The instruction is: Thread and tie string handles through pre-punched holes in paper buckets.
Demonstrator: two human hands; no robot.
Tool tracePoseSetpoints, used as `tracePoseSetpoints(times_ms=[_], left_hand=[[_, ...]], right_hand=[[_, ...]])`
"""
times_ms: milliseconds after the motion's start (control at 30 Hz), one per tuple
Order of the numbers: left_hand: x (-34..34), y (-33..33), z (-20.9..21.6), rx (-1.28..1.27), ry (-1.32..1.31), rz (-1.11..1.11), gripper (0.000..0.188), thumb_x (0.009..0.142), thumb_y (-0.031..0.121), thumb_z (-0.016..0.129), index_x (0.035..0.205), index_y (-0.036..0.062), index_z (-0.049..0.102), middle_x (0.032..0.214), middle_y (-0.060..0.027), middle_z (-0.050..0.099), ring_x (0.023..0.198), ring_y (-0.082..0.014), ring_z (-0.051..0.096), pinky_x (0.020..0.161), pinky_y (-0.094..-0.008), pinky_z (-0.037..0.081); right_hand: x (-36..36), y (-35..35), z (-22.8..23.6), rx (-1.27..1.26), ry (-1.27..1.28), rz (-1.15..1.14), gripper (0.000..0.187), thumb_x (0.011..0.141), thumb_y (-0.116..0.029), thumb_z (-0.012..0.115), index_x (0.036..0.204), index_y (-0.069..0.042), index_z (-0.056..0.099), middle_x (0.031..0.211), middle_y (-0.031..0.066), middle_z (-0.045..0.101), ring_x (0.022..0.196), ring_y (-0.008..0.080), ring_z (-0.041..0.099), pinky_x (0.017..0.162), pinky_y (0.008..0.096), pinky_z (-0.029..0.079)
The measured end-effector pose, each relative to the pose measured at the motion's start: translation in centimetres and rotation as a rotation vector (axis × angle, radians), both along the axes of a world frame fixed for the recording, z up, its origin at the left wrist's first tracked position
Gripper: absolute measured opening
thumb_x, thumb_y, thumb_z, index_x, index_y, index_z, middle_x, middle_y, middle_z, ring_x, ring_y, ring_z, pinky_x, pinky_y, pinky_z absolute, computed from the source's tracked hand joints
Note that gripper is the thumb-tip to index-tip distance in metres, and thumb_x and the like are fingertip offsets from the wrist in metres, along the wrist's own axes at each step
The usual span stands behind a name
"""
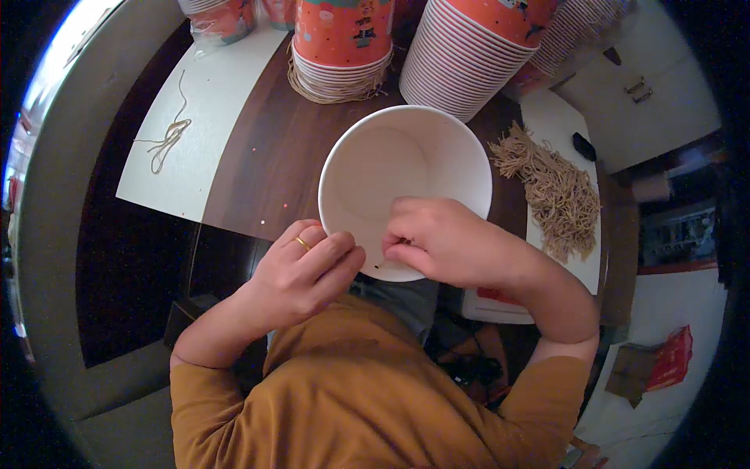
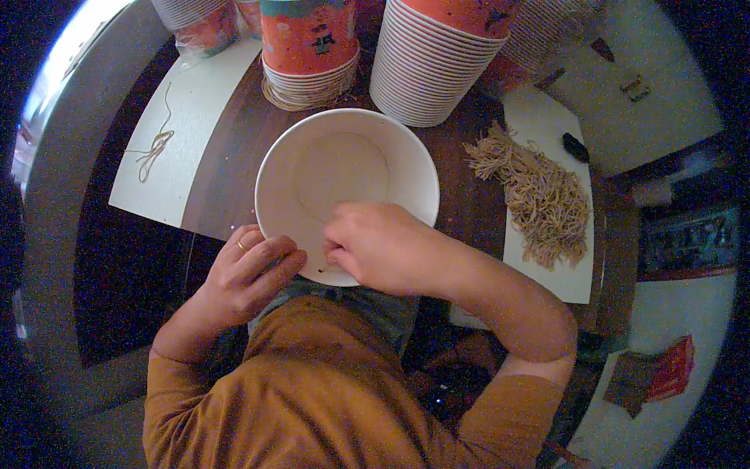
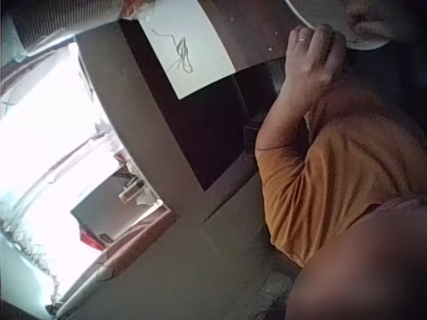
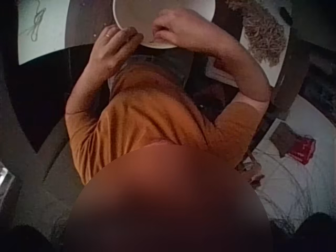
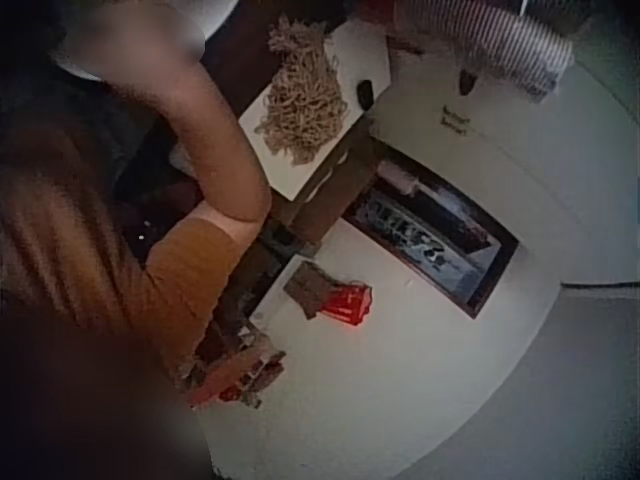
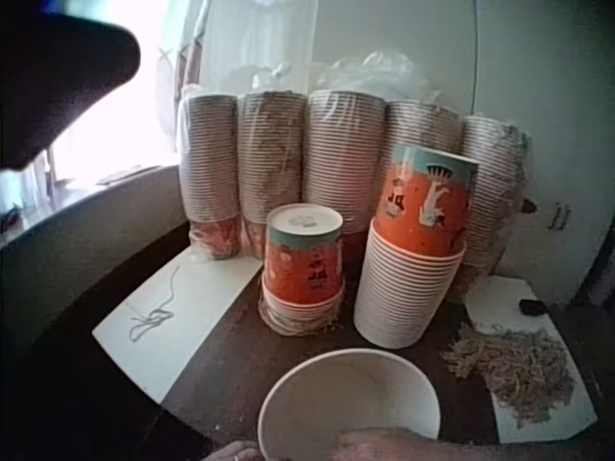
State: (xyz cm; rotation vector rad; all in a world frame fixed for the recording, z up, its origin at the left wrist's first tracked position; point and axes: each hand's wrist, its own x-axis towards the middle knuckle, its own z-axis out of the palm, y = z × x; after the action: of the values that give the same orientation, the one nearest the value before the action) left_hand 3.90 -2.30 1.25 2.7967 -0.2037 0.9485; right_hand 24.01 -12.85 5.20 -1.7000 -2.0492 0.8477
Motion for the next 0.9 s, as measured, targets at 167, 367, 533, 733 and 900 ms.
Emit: tracePoseSetpoints(times_ms=[167,367,533,733,900], left_hand=[[0.03,0.04,0.21,0.015,0.007,-0.001,0.033,0.062,0.013,0.059,0.091,-0.0004,0.062,0.091,-0.0099,0.055,0.074,-0.0206,0.054,0.071,-0.0353,0.049],[0.04,0.04,0.22,0.020,0.019,-0.006,0.031,0.063,0.013,0.059,0.091,-0.0002,0.062,0.091,-0.0097,0.055,0.074,-0.0204,0.054,0.071,-0.0350,0.048],[0.18,-0.10,0.27,0.029,0.015,-0.006,0.031,0.063,0.013,0.059,0.091,-0.0001,0.062,0.091,-0.0095,0.055,0.074,-0.0202,0.055,0.071,-0.0348,0.049],[0.20,-0.13,0.40,0.038,0.017,0.003,0.030,0.063,0.013,0.060,0.090,0.0000,0.062,0.091,-0.0093,0.055,0.074,-0.0198,0.055,0.072,-0.0347,0.049],[0.36,0.01,0.58,0.026,0.010,0.011,0.030,0.063,0.013,0.060,0.090,0.0001,0.062,0.089,-0.0089,0.054,0.073,-0.0204,0.054,0.071,-0.0352,0.048]], right_hand=[[-0.26,0.34,0.53,-0.058,-0.031,0.019,0.016,0.082,-0.019,0.057,0.083,-0.004,0.063,0.088,0.0142,0.059,0.087,0.0333,0.059,0.076,0.0430,0.048],[-0.35,0.32,0.45,-0.031,-0.028,0.041,0.015,0.082,-0.018,0.058,0.083,-0.004,0.063,0.089,0.0143,0.059,0.087,0.0338,0.059,0.076,0.0436,0.048],[-0.75,0.13,0.23,0.050,-0.082,0.006,0.007,0.079,-0.009,0.062,0.081,-0.003,0.063,0.081,0.0114,0.057,0.078,0.0308,0.058,0.070,0.0384,0.048],[-0.78,0.23,0.86,-0.016,-0.027,0.043,0.016,0.081,-0.017,0.058,0.080,-0.001,0.062,0.087,0.0158,0.058,0.085,0.0353,0.059,0.075,0.0440,0.048],[-0.94,-0.05,-0.04,0.023,0.003,0.007,0.012,0.080,-0.013,0.060,0.082,-0.002,0.063,0.083,0.0139,0.057,0.081,0.0327,0.059,0.072,0.0412,0.048]])
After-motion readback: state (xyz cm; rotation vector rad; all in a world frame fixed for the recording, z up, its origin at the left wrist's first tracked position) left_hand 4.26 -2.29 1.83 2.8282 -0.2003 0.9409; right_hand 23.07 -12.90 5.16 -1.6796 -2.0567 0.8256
